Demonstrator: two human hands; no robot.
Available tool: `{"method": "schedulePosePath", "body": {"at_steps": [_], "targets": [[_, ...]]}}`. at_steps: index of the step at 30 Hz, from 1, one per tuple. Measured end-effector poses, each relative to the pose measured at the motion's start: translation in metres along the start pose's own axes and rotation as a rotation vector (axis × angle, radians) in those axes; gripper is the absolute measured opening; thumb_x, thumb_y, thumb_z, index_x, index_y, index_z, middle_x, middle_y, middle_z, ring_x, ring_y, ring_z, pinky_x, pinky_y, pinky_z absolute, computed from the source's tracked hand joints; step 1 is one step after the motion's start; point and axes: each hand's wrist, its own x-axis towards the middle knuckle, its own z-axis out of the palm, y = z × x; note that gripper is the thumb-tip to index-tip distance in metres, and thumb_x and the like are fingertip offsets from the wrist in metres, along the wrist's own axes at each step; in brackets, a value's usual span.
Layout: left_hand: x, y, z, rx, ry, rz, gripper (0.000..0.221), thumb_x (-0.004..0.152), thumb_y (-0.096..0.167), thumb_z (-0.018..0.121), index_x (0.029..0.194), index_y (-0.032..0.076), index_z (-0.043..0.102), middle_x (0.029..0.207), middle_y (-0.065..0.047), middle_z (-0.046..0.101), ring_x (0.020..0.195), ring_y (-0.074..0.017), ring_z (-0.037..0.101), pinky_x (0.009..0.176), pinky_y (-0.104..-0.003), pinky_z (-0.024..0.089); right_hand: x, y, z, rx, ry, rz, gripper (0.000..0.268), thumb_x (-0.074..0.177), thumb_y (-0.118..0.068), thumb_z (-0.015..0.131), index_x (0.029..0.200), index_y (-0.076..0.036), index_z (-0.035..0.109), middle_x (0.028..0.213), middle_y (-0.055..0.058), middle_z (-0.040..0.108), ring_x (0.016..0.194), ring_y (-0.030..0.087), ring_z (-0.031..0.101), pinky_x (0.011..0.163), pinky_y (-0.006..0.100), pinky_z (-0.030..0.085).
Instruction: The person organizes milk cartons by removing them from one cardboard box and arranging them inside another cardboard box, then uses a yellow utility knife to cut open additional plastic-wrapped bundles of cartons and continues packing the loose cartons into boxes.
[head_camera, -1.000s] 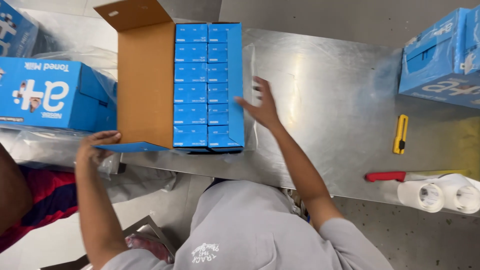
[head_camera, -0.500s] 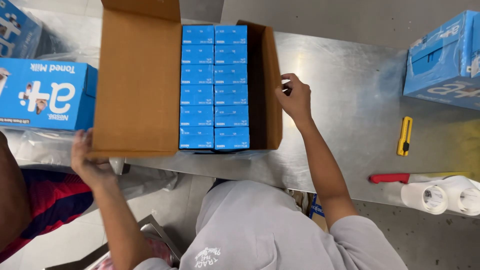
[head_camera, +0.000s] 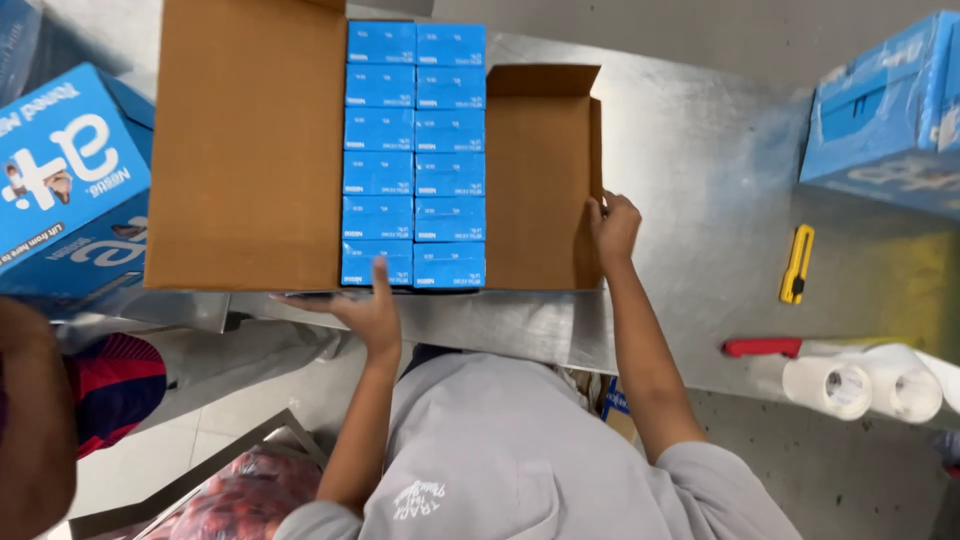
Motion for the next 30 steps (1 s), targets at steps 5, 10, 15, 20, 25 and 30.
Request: {"method": "schedulePosePath", "body": {"at_steps": [5,10,15,20,25,30], "targets": [[0.027,-0.023,0.011,0.095,0.230,0.103,0.097,0.115,0.020,0.060,0.164,0.001,-0.022,0.167,-0.024,-0.027,0.162,-0.0357,-0.011,0.135,-0.049,0.003,-0.003,-0.008,0.010,0.005,0.012,-0.011,0.019,0.093,-0.010,0.073,0.105,0.003,0.076,0.078,0.020,0.066,0.067,0.037,0.063,0.062,0.047,0.051],[0.047,-0.074,0.007,-0.051,0.302,-0.035,0.068,0.119,0.010,0.046,0.164,-0.002,-0.004,0.170,-0.028,0.006,0.158,-0.0331,0.020,0.131,-0.045,0.020,-0.024,-0.023,0.016,0.052,0.092,0.045,0.018,0.098,-0.012,0.069,0.106,0.002,0.077,0.073,0.019,0.062,0.061,0.036,0.060,0.058,0.046,0.047],[0.085,-0.105,-0.006,-0.183,0.238,-0.064,0.059,0.119,0.006,0.041,0.161,-0.005,0.002,0.161,-0.030,0.039,0.145,-0.0303,0.051,0.124,-0.041,0.040,-0.058,-0.052,0.028,0.029,0.188,0.097,0.021,0.101,-0.014,0.064,0.103,0.002,0.077,0.072,0.019,0.060,0.062,0.037,0.059,0.058,0.046,0.047],[0.116,-0.126,-0.015,-0.382,0.184,0.005,0.070,0.112,0.011,0.044,0.153,-0.006,-0.010,0.149,-0.029,0.044,0.128,-0.0264,0.054,0.112,-0.038,0.042,-0.083,-0.073,0.039,0.045,0.253,0.185,0.022,0.101,-0.013,0.062,0.104,0.003,0.076,0.073,0.019,0.061,0.062,0.036,0.060,0.057,0.046,0.047],[0.085,-0.080,-0.017,-0.344,0.168,0.020,0.049,0.117,0.032,0.048,0.122,-0.015,0.054,0.116,-0.016,0.064,0.100,-0.0190,0.057,0.093,-0.037,0.050,-0.088,-0.054,0.040,0.216,0.202,0.172,0.022,0.101,-0.013,0.061,0.091,0.002,0.073,0.079,0.021,0.064,0.068,0.037,0.063,0.065,0.046,0.051],[0.090,-0.146,-0.012,-0.195,0.229,-0.166,0.064,0.116,0.042,0.047,0.083,-0.013,0.051,0.076,-0.009,0.050,0.072,-0.0198,0.037,0.067,-0.037,0.044,-0.067,-0.043,0.021,0.197,0.125,0.251,0.024,0.100,-0.020,0.062,0.109,-0.002,0.075,0.079,0.019,0.064,0.066,0.036,0.063,0.064,0.045,0.051]]}}
